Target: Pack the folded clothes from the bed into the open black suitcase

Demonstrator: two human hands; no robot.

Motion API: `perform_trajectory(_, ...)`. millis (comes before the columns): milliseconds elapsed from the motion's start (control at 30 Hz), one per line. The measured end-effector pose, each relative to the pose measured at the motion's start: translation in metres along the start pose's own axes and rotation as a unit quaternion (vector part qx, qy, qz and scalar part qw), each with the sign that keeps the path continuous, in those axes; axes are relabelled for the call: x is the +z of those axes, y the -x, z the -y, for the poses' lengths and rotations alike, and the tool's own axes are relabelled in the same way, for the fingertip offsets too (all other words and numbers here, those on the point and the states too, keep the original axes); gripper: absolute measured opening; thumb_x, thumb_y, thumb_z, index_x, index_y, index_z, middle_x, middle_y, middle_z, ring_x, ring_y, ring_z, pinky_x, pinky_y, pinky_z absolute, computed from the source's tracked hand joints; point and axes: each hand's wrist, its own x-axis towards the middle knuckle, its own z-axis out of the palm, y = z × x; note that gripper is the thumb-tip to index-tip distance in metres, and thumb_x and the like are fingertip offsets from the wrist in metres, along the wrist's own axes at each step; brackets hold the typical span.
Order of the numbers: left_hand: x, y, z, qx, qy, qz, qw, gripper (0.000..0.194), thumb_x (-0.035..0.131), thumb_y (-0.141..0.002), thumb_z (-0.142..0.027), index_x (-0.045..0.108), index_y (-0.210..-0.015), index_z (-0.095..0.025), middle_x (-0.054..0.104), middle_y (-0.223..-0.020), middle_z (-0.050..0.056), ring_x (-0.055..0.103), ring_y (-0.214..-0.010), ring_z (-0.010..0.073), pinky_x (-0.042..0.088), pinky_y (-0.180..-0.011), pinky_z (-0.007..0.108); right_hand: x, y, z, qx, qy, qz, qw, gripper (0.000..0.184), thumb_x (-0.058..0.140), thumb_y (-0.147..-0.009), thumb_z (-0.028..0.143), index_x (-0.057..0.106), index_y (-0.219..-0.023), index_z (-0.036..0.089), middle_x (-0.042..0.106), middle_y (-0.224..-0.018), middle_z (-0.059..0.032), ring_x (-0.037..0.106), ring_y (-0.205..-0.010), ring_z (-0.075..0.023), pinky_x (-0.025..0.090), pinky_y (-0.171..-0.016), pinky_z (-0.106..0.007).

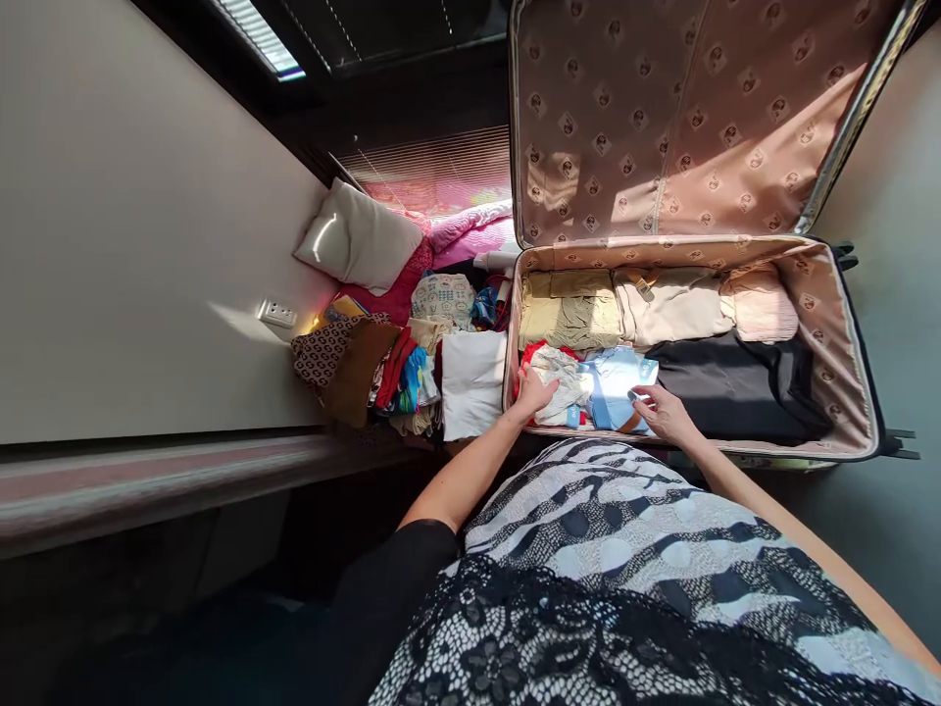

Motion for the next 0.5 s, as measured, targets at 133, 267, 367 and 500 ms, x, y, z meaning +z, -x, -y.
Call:
perform_trajectory(133,0.024,0.005,-0.003,-0.08,-0.077,-0.024,0.994,0.112,0.089,-0.088,-0.04,0.026,-0.174,-0.006,0.036,-0.176,0.034,0.039,-0.166,0.0425,0.038,-0.13,0.044,-0.005,-0.018,-0.004,0.006,0.064,0.035,0.997,0.034,0.064,-0.096,0.028,0.08,-0.124,0.016,0.078,-0.127,-0.0168,0.078,-0.095,-0.0239,0.062,-0.097,-0.037)
perform_trajectory(267,0.029,-0.004,-0.011,-0.102,-0.149,-0.078,0.98,0.089,0.085,-0.093,-0.047,0.044,-0.164,-0.013,0.05,-0.165,0.027,0.049,-0.156,0.039,0.043,-0.124,0.043,-0.007,-0.035,-0.012,0.027,0.147,0.08,0.986,0.038,0.062,-0.099,0.023,0.078,-0.132,0.014,0.078,-0.131,-0.0175,0.078,-0.099,-0.0247,0.06,-0.101,-0.036)
perform_trajectory(367,0.032,-0.005,-0.009,-0.084,-0.191,-0.077,0.975,0.065,0.085,-0.093,-0.051,0.062,-0.144,-0.018,0.053,-0.16,0.024,0.053,-0.15,0.0389,0.045,-0.12,0.043,-0.006,-0.044,-0.016,0.021,0.164,0.092,0.982,0.042,0.062,-0.099,0.021,0.076,-0.137,0.012,0.076,-0.135,-0.0198,0.077,-0.105,-0.0275,0.057,-0.105,-0.038)
perform_trajectory(500,0.035,-0.003,-0.004,-0.037,-0.224,-0.101,0.969,0.064,0.087,-0.092,-0.045,0.061,-0.144,-0.017,0.051,-0.161,0.026,0.054,-0.149,0.0407,0.043,-0.121,0.045,-0.001,-0.051,-0.02,0.013,0.187,0.108,0.976,0.049,0.071,-0.093,0.024,0.072,-0.14,0.013,0.074,-0.138,-0.0223,0.07,-0.126,-0.0353,0.051,-0.112,-0.042)
